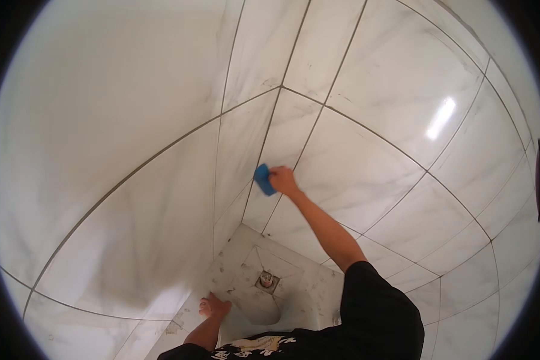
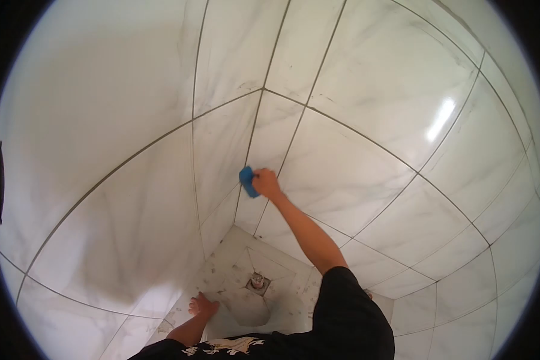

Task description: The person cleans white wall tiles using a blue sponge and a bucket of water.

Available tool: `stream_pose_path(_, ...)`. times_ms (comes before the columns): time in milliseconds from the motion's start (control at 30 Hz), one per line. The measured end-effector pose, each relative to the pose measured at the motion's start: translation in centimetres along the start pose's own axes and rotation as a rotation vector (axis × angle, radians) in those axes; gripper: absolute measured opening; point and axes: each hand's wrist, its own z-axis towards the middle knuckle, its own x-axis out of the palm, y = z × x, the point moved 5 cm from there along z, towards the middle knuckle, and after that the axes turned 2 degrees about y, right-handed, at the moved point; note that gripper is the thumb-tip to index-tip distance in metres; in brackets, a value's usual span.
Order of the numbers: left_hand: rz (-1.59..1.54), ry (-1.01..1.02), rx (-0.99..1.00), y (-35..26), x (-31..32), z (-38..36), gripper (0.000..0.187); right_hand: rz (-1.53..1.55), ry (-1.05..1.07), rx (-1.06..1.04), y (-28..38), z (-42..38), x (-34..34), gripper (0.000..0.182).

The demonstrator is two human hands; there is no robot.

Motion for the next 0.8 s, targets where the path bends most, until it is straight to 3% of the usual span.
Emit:
stream_pose_path(67,0.020,-0.001,0.004,0.2,0.3,-0.3,0.100,0.074,-0.082,-0.053,4.1,2.7,-7.0,0.016)
stream_pose_path(167,0.046,0.024,0.017,-0.1,-0.1,-0.2,0.098,-0.024,-0.590,-0.242,13.6,7.6,-19.1,0.024)
stream_pose_path(233,0.039,0.022,0.018,-0.2,-0.4,-0.4,0.098,-0.127,-0.926,-0.492,16.8,11.9,-24.2,0.034)
stream_pose_path(300,0.058,0.039,0.005,-0.1,-0.2,0.0,0.098,-0.197,-0.943,-0.558,18.5,16.5,-26.8,0.020)
stream_pose_path(333,0.061,0.043,0.008,-0.2,-0.1,0.1,0.099,-0.174,-1.054,-0.609,19.1,18.7,-26.6,0.017)
stream_pose_path(367,0.082,0.063,-0.012,0.0,0.1,0.1,0.099,-0.153,-1.163,-0.658,18.9,19.6,-25.3,0.015)
stream_pose_path(400,0.076,0.043,0.003,-0.1,0.1,0.2,0.099,-0.148,-1.144,-0.630,17.5,19.4,-23.5,0.015)
stream_pose_path(467,0.085,0.042,-0.005,-0.1,-0.1,0.0,0.099,-0.195,-0.832,-0.454,14.5,20.1,-18.8,0.023)
stream_pose_path(567,0.085,0.075,0.005,-0.1,-0.4,0.0,0.100,-0.143,-0.665,-0.301,9.0,16.0,-11.5,0.034)
stream_pose_path(633,0.057,0.074,0.033,-0.6,-0.3,0.4,0.100,-0.092,-0.807,-0.379,7.9,11.2,-7.0,0.010)
stream_pose_path(700,0.057,0.093,0.022,-0.9,-0.5,0.3,0.100,-0.003,-0.818,-0.395,4.8,7.6,-1.8,0.012)
stream_pose_path(800,0.047,0.101,0.013,-1.0,0.0,0.8,0.100,0.080,-0.640,-0.217,0.7,2.3,5.2,0.017)
